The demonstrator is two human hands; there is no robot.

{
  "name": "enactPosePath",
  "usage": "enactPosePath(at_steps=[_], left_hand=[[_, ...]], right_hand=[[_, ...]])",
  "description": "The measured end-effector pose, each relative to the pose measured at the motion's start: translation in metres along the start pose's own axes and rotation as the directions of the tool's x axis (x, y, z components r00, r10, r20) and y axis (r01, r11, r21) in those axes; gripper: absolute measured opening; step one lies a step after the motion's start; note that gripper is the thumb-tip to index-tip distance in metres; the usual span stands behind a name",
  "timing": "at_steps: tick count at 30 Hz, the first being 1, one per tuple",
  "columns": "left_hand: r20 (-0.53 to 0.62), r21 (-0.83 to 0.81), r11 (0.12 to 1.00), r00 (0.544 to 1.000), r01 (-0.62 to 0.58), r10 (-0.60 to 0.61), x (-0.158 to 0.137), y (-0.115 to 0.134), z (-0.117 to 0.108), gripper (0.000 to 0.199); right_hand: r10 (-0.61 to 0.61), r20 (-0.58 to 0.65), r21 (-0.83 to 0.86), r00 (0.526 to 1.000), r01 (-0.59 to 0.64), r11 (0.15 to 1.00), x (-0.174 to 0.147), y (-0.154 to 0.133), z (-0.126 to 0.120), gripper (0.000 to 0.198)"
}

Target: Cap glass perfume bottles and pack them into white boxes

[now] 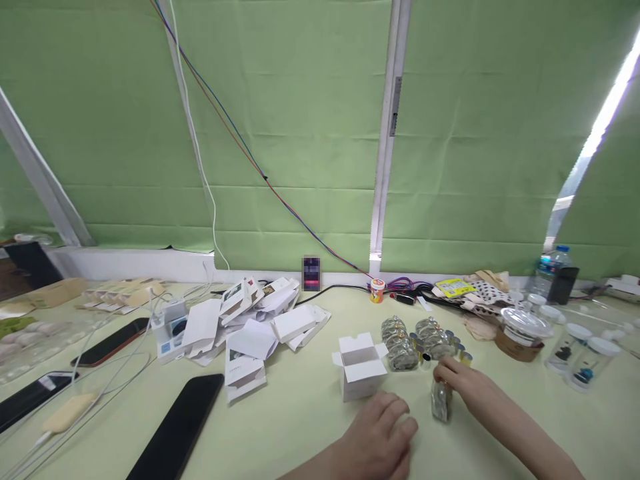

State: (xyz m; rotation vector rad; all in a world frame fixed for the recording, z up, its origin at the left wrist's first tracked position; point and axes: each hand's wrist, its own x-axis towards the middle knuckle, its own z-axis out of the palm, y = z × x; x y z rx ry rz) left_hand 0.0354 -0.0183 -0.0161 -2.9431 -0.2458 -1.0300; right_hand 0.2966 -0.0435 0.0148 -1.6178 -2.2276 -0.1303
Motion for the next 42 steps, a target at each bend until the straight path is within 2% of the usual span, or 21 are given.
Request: enactPosePath(at_steps=[2,4,5,7,8,10,11,12,14,16,18,21,25,27,32,34,36,38,40,42], left_hand=[[0.080,-0.201,0.952,0.972,0.232,-0.220,0.011,0.000,0.015,0.055],[0.157,-0.395,0.797,0.888,0.457,-0.432,0.024,0.002,0.030,0.068],[0.176,-0.476,0.700,0.838,0.532,-0.517,0.030,0.003,0.037,0.071],[0.197,-0.596,0.539,0.759,0.596,-0.621,0.040,0.005,0.048,0.065],[0.204,-0.630,0.485,0.731,0.607,-0.651,0.043,0.006,0.051,0.056],[0.224,-0.657,0.427,0.702,0.621,-0.676,0.046,0.005,0.053,0.042],[0.239,-0.661,0.410,0.693,0.629,-0.680,0.045,0.004,0.052,0.037],[0.255,-0.663,0.394,0.688,0.636,-0.680,0.043,0.003,0.050,0.033],[0.278,-0.677,0.367,0.684,0.637,-0.674,0.037,-0.001,0.043,0.032],[0.297,-0.686,0.344,0.678,0.641,-0.672,0.030,-0.004,0.036,0.032],[0.307,-0.684,0.329,0.666,0.651,-0.680,0.023,-0.006,0.032,0.031],[0.301,-0.713,0.286,0.648,0.640,-0.700,0.018,-0.007,0.029,0.026],[0.288,-0.850,0.125,0.651,0.511,-0.702,0.018,-0.005,0.031,0.021],[0.296,-0.871,0.076,0.644,0.485,-0.706,0.017,-0.005,0.032,0.023],[0.317,-0.856,0.078,0.639,0.511,-0.701,0.014,-0.004,0.033,0.023],[0.312,-0.854,0.090,0.644,0.512,-0.699,0.014,-0.003,0.032,0.023],[0.307,-0.856,0.097,0.650,0.507,-0.695,0.014,-0.003,0.031,0.024],[0.309,-0.857,0.092,0.649,0.507,-0.695,0.014,-0.003,0.031,0.024],[0.310,-0.852,0.100,0.648,0.515,-0.695,0.014,-0.003,0.031,0.025],[0.300,-0.844,0.125,0.653,0.521,-0.695,0.013,-0.004,0.032,0.024]], right_hand=[[-0.008,0.058,0.011,0.998,0.007,1.000,0.002,-0.007,0.003,0.028],[0.010,0.077,0.025,0.997,-0.012,1.000,0.004,-0.016,0.005,0.027],[0.019,0.068,0.048,0.998,-0.022,0.999,0.005,-0.020,0.006,0.027],[0.027,0.053,0.140,0.998,-0.034,0.990,0.006,-0.023,0.005,0.024],[0.037,0.046,0.201,0.998,-0.045,0.978,0.007,-0.021,0.004,0.023],[0.144,0.004,0.312,0.990,-0.138,0.940,0.007,-0.008,0.002,0.021],[0.248,-0.027,0.356,0.968,-0.223,0.908,0.007,0.003,0.002,0.023],[0.416,-0.092,0.378,0.905,-0.355,0.855,0.006,0.016,0.003,0.026],[0.599,-0.181,0.375,0.780,-0.508,0.775,0.004,0.045,0.010,0.038],[0.703,-0.235,0.372,0.671,-0.606,0.703,0.001,0.068,0.022,0.047],[0.734,-0.237,0.388,0.636,-0.631,0.672,-0.002,0.081,0.037,0.048],[0.732,-0.219,0.428,0.645,-0.611,0.666,-0.006,0.088,0.053,0.041],[0.732,-0.231,0.507,0.641,-0.563,0.652,-0.016,0.083,0.059,0.037],[0.731,-0.214,0.555,0.648,-0.534,0.637,-0.023,0.077,0.059,0.039],[0.680,-0.163,0.625,0.715,-0.459,0.632,-0.039,0.056,0.060,0.046],[0.669,-0.143,0.641,0.729,-0.447,0.624,-0.043,0.050,0.060,0.051],[0.669,-0.109,0.628,0.735,-0.471,0.619,-0.044,0.046,0.058,0.047],[0.616,-0.094,0.569,0.782,-0.465,0.678,-0.042,0.042,0.057,0.036],[0.463,-0.107,0.476,0.880,-0.363,0.801,-0.038,0.038,0.056,0.029],[0.296,-0.113,0.381,0.949,-0.234,0.895,-0.035,0.034,0.057,0.029]])
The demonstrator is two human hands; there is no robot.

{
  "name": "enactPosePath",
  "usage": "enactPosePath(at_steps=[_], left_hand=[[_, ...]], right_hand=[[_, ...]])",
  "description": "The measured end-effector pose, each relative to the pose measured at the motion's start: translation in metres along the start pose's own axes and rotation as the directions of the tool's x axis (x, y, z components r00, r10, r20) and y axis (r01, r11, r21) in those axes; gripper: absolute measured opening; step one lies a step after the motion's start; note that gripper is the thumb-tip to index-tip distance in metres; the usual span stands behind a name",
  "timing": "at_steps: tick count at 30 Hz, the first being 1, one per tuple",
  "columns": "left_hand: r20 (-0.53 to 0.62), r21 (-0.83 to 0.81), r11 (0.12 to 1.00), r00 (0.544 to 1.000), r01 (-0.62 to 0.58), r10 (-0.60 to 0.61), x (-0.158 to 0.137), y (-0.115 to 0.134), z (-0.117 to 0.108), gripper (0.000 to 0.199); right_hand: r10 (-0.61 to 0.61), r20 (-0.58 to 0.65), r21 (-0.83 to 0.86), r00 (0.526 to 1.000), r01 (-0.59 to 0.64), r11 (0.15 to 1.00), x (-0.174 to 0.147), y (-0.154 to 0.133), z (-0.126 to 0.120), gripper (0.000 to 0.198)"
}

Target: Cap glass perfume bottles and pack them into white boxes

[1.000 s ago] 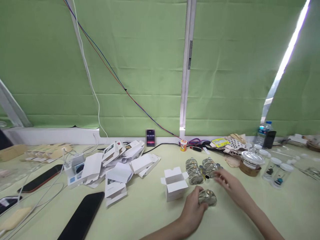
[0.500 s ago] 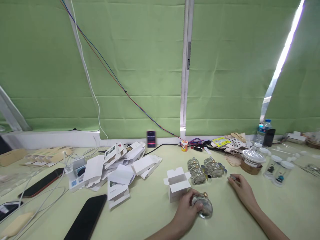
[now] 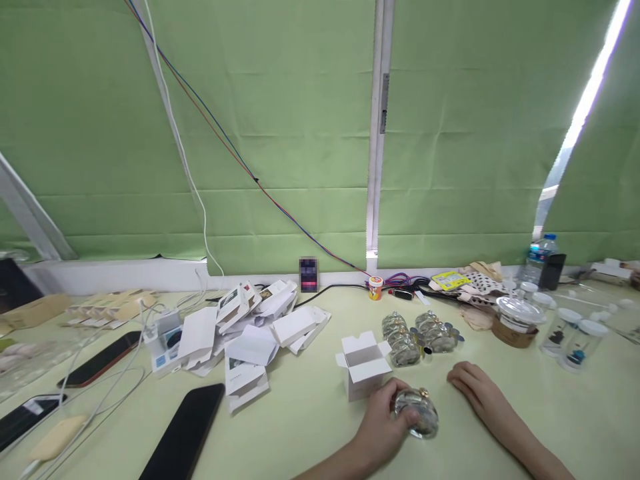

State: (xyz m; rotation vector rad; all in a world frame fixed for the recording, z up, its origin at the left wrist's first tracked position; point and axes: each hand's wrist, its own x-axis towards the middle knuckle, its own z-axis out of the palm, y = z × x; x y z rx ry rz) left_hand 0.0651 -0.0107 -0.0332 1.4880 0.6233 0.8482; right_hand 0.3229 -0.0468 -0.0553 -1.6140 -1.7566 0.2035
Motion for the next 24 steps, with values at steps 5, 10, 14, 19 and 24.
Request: enactPosePath(at_steps=[5,10,14,19,24], left_hand=[[0.021,0.001,1.000,0.999,-0.031,0.031,0.002,-0.001,-0.001,0.025],[0.018,-0.031,0.999,1.000,-0.018,0.018,0.005,-0.003,-0.003,0.026],[0.024,-0.048,0.999,1.000,-0.013,0.014,0.005,-0.006,-0.003,0.025],[0.021,-0.036,0.999,0.999,-0.041,0.042,0.004,-0.006,-0.003,0.029],[0.032,-0.003,0.998,0.997,-0.064,0.064,0.002,-0.002,-0.004,0.030]], right_hand=[[-0.071,-0.020,-0.110,0.997,0.068,0.992,-0.002,-0.001,0.004,0.028],[0.059,-0.278,-0.204,0.959,-0.119,0.972,-0.007,0.013,-0.005,0.031],[0.071,-0.275,-0.260,0.959,-0.145,0.955,-0.008,0.020,-0.008,0.031],[-0.005,-0.287,-0.348,0.958,-0.099,0.932,-0.010,0.004,-0.009,0.036],[0.017,-0.138,-0.383,0.990,-0.069,0.921,-0.012,-0.016,0.008,0.038]])
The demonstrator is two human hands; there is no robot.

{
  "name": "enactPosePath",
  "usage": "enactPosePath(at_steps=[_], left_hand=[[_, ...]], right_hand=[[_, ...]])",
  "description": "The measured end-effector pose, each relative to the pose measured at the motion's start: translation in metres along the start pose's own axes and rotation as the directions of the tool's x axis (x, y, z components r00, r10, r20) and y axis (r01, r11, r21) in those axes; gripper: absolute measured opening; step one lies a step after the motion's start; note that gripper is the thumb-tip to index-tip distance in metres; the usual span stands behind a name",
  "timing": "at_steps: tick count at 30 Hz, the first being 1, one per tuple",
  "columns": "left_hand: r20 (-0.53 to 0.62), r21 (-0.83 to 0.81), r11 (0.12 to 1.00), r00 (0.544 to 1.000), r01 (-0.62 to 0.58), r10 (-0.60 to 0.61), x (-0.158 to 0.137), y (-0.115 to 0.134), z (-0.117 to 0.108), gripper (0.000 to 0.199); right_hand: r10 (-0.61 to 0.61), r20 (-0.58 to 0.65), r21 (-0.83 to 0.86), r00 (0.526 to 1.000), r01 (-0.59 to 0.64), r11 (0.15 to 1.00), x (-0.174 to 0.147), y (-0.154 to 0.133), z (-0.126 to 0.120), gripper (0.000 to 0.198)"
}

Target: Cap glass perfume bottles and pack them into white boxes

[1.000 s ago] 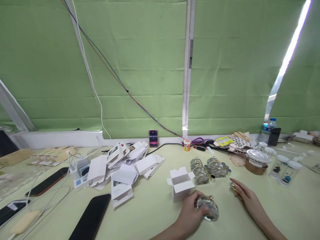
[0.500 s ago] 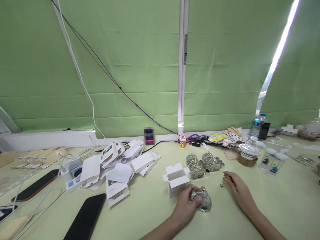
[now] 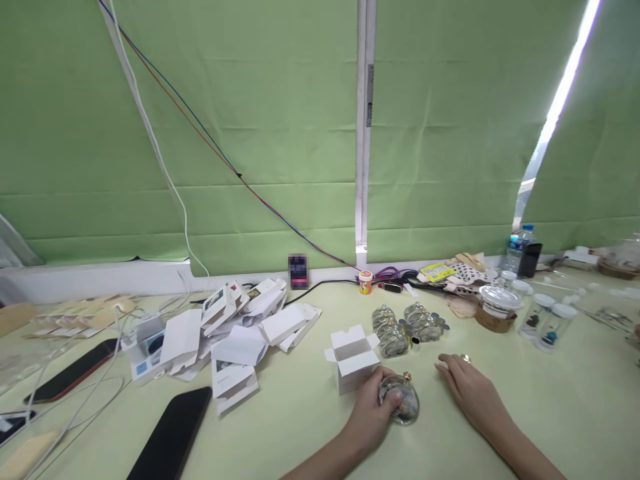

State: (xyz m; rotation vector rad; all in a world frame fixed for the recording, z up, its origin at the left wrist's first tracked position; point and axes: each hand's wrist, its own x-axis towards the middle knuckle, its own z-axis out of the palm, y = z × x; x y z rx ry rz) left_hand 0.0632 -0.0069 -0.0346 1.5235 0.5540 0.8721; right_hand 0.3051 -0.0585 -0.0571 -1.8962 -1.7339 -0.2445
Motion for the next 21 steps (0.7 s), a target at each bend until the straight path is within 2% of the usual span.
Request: enactPosePath(at_steps=[6,12,14,16,18,21], left_hand=[[-0.006,0.069,0.998,1.000,0.010,-0.009,0.000,0.004,0.000,0.031],[0.004,0.079,0.997,1.000,0.023,-0.024,0.001,0.000,0.001,0.029],[-0.003,0.085,0.996,1.000,0.027,-0.027,0.002,0.000,0.001,0.029],[-0.013,0.093,0.995,0.999,0.041,-0.040,0.003,0.001,0.002,0.030],[-0.018,0.086,0.994,0.998,0.065,-0.063,0.004,0.003,0.003,0.032],[-0.018,0.041,0.994,0.994,0.104,-0.104,0.005,0.002,0.003,0.035]], right_hand=[[0.091,0.059,0.055,0.994,-0.095,0.994,0.004,-0.005,0.015,0.028],[0.003,0.170,0.343,0.985,-0.063,0.937,0.009,-0.013,-0.003,0.022],[0.028,0.216,0.553,0.976,-0.146,0.820,0.010,-0.019,-0.007,0.025],[0.088,0.277,0.731,0.957,-0.270,0.627,0.011,-0.025,-0.007,0.031],[0.148,0.320,0.810,0.936,-0.351,0.469,0.011,-0.031,-0.002,0.033],[0.226,0.324,0.851,0.919,-0.387,0.354,0.011,-0.039,0.006,0.033]])
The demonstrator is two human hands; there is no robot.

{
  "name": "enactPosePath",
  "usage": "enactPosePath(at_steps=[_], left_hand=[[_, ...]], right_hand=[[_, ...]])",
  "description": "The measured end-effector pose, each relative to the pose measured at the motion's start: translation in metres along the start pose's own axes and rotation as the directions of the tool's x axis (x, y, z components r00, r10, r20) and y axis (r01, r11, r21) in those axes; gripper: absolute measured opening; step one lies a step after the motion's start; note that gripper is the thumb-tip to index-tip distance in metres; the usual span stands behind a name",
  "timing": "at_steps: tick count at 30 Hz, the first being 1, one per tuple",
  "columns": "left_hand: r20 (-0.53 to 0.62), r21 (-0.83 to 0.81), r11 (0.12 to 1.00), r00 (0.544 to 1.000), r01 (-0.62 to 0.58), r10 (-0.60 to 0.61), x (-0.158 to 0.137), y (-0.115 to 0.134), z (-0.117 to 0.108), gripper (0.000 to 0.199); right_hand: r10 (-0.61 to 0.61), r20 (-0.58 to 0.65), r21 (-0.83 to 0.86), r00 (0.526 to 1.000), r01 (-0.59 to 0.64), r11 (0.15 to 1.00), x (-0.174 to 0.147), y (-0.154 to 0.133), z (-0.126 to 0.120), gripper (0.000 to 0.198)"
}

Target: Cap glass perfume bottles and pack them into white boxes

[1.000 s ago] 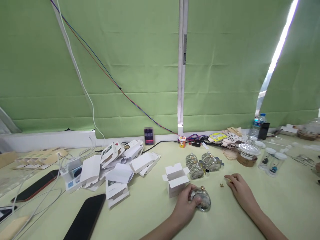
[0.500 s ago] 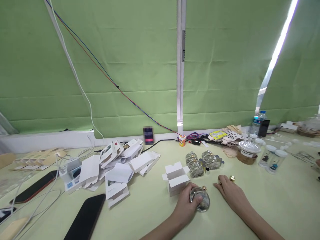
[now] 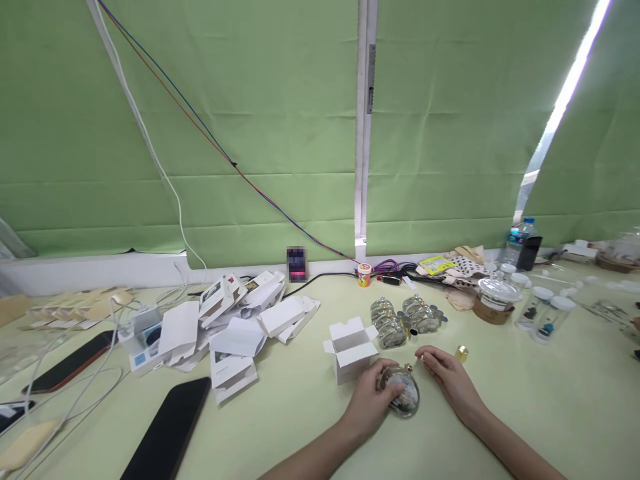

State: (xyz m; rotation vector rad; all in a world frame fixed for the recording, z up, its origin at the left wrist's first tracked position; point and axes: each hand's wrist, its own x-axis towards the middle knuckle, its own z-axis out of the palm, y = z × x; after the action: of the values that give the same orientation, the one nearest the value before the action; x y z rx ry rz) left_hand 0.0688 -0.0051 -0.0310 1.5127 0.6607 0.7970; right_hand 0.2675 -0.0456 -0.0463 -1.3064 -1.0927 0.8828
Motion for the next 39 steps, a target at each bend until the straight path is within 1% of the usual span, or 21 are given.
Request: enactPosePath(at_steps=[3,6,9,14,19,25,28,35,39], left_hand=[[-0.005,-0.009,0.999,0.999,0.041,-0.041,0.000,-0.003,0.000,0.038],[-0.002,0.017,0.998,0.998,0.062,-0.062,0.000,-0.005,0.000,0.040],[0.003,-0.023,0.997,0.997,0.080,-0.080,0.001,-0.006,0.000,0.044],[0.005,-0.081,0.988,0.992,0.128,-0.128,0.002,-0.010,0.000,0.052],[-0.008,-0.075,0.991,0.993,0.114,-0.115,0.004,-0.013,-0.002,0.052],[0.009,-0.080,0.989,0.992,0.124,-0.123,0.004,-0.012,-0.001,0.052],[0.011,-0.058,0.990,0.991,0.132,-0.131,0.003,-0.011,-0.001,0.053],[0.002,0.019,0.994,0.994,0.108,-0.108,0.002,-0.009,-0.002,0.050],[-0.007,0.017,0.996,0.996,0.091,-0.091,0.001,-0.008,-0.001,0.046]], right_hand=[[0.045,-0.007,0.132,0.999,-0.044,0.990,-0.001,0.000,0.007,0.034],[0.092,0.048,0.230,0.995,-0.101,0.968,-0.003,-0.003,0.011,0.032],[0.123,0.097,0.290,0.988,-0.147,0.946,-0.004,-0.006,0.012,0.029],[0.147,0.150,0.336,0.978,-0.190,0.922,-0.005,-0.007,0.011,0.026],[0.158,0.180,0.350,0.971,-0.214,0.912,-0.004,-0.006,0.010,0.024],[0.154,0.196,0.346,0.968,-0.215,0.913,-0.004,-0.004,0.009,0.021],[0.148,0.193,0.338,0.970,-0.208,0.918,-0.004,-0.004,0.009,0.021],[0.126,0.172,0.287,0.977,-0.172,0.942,-0.004,-0.004,0.009,0.021],[0.092,0.170,0.230,0.981,-0.130,0.965,-0.003,-0.002,0.008,0.021]])
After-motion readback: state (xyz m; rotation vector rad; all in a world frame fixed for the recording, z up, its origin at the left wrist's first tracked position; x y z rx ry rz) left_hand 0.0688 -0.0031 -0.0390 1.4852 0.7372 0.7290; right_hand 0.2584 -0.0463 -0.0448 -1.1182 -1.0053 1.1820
